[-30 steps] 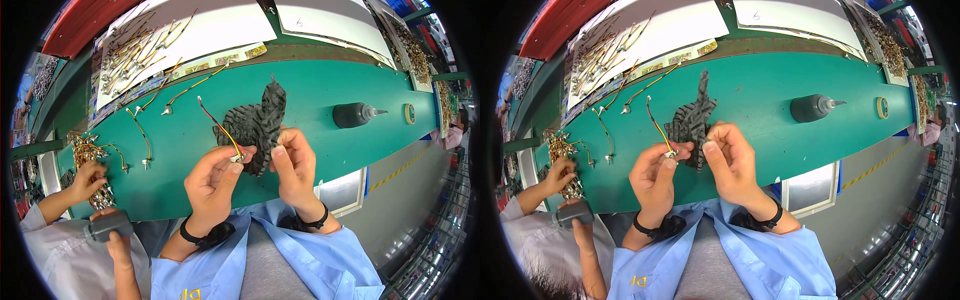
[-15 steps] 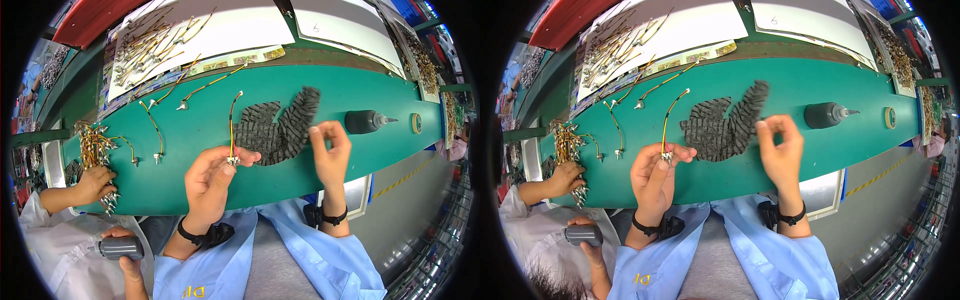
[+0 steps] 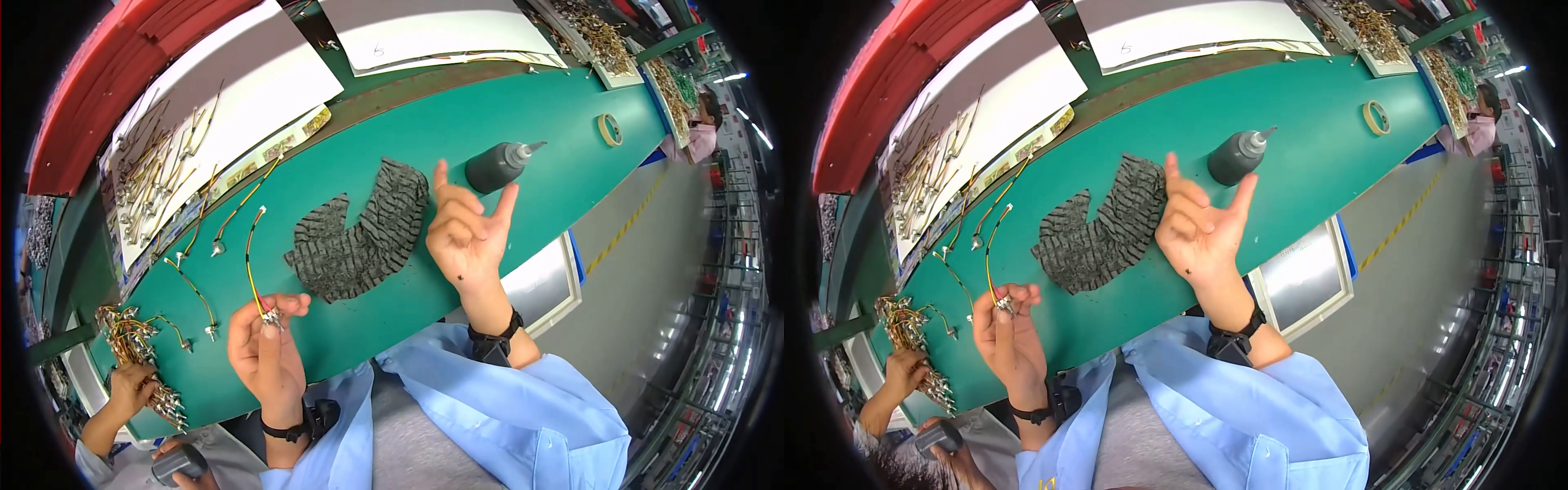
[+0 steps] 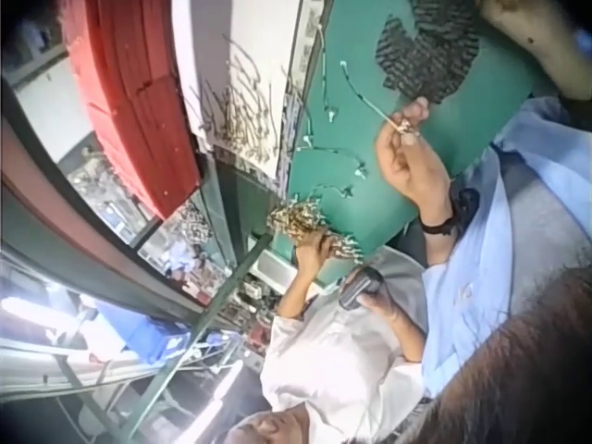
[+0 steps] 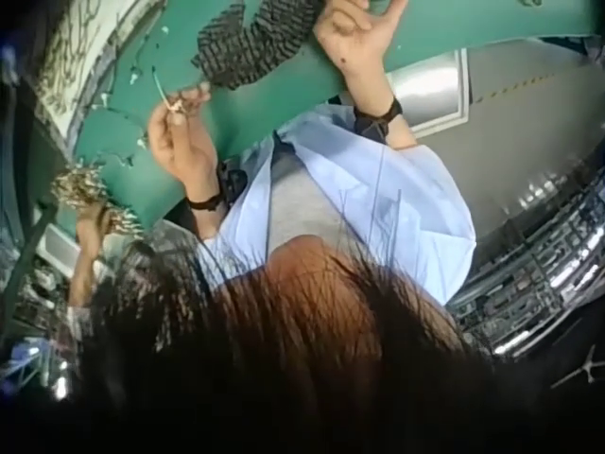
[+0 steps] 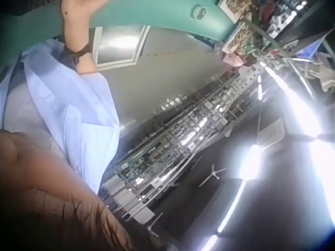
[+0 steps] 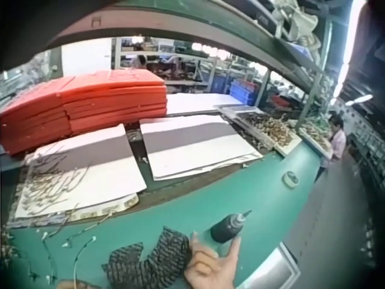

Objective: The person picks up a wire assembly, applies liquid from a squeeze bottle to the component at the end, and sets it down. This process is repeated for several more wire assemblies taken from a pile on the table.

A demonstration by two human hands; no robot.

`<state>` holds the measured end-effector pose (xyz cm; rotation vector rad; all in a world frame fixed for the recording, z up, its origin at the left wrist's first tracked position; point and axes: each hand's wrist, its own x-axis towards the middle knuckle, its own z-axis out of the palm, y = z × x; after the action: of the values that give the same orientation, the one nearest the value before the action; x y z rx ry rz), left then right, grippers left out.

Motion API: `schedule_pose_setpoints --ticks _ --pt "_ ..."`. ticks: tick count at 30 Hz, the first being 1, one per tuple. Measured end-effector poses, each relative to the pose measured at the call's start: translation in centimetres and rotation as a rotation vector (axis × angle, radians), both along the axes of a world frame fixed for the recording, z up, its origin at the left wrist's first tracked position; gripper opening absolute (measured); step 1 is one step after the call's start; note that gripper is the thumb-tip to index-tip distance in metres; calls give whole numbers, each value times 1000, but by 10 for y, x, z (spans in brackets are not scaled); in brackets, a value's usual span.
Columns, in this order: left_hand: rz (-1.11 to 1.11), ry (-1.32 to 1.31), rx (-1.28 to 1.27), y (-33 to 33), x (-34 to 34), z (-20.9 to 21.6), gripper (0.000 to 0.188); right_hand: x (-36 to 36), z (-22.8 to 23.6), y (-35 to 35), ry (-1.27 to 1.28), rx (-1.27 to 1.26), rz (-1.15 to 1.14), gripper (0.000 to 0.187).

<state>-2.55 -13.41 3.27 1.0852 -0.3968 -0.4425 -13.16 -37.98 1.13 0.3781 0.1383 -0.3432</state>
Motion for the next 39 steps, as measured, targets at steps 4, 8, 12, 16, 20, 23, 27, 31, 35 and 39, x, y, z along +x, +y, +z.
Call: schedule_pose_setpoints --ticks 4,8,12,16,20,23,27,31,35,39 --pt "-11 -34 23 -3 -1 5 26 9 0 -6 -54 201 -296 94" --pt "2 -34 59 -6 -8 8 26 13 7 -21 -141 262 -384 91" --pt "12 -39 107 -9 -9 11 25 17 -3 -36 -92 313 -474 71" --pt "40 -61 132 -11 -9 16 23 14 -9 -40 -37 180 -382 52" --pt "-13 -123 111 -16 -8 15 22 2 9 -31 182 -484 -414 52" --pt "-12 -124 52 -15 -8 16 22 15 34 2 232 -729 -413 57" --pt "-47 -140 -23 -2 -3 17 23 35 42 45 270 -1131 -427 65" --pt "-29 -139 -86 9 2 17 24 46 56 63 204 -1454 -365 72" --pt "19 -154 -136 15 7 18 25 64 54 70 65 -1637 -422 73" --pt "36 -218 -131 22 15 21 26 77 57 80 4 -1605 -482 73"
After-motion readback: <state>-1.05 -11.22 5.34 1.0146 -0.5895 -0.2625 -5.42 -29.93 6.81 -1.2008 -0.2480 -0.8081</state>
